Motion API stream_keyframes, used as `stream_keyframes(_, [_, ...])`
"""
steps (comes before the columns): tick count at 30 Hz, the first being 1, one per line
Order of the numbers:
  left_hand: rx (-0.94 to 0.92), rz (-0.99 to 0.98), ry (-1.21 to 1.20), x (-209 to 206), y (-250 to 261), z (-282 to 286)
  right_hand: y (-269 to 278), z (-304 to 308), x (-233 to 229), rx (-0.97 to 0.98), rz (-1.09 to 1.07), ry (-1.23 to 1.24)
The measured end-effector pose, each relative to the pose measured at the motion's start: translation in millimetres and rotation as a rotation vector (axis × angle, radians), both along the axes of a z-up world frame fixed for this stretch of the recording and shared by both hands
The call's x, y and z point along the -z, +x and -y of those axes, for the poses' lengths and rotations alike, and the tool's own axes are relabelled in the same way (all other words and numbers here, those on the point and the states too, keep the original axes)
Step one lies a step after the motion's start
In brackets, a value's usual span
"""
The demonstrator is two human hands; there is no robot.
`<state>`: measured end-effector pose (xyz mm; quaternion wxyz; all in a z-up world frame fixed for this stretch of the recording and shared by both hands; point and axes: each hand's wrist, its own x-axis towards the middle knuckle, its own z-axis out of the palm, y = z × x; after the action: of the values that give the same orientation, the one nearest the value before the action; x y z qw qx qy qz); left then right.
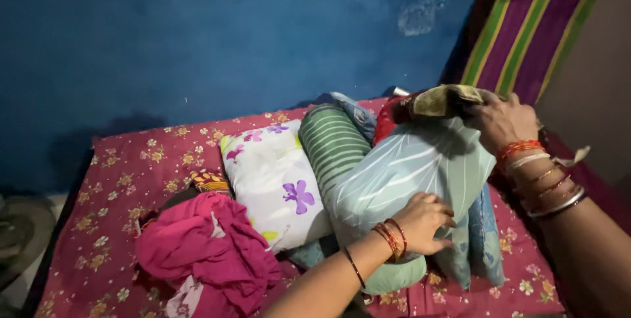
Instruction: The person wraps a cylindrical pillow with a pink patterned cloth. They smooth the pillow, position the cloth over it, and tuck the edges to cover the surface.
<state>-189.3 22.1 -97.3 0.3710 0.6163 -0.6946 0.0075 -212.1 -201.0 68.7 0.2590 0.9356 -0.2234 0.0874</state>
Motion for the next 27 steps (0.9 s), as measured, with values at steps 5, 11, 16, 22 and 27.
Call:
stream_keyframes(5, [-0.253,-0.425,-0.054,13,20,19,27,-76,-43,-0.471,0.09,-0.065])
stream_keyframes(11, [-1.08,-0.263,0.004,-28,40,-4,44,-80,13,-0.852,-0.216,0.353])
stream_keyframes(16, [-1.012,-0.438,0.261,-60,24,-17,41,64,51,-0.063,-0.378,0.156])
stream_keyframes(22, [-1.036,-0.381,0.274,-63,31,-12,21,132,19,-0.022,0.013,-0.235])
stream_keyframes(27, [-0.945,-0.316,0.512,-67,46,18,45,35,6,-0.414,0.169,-0.032])
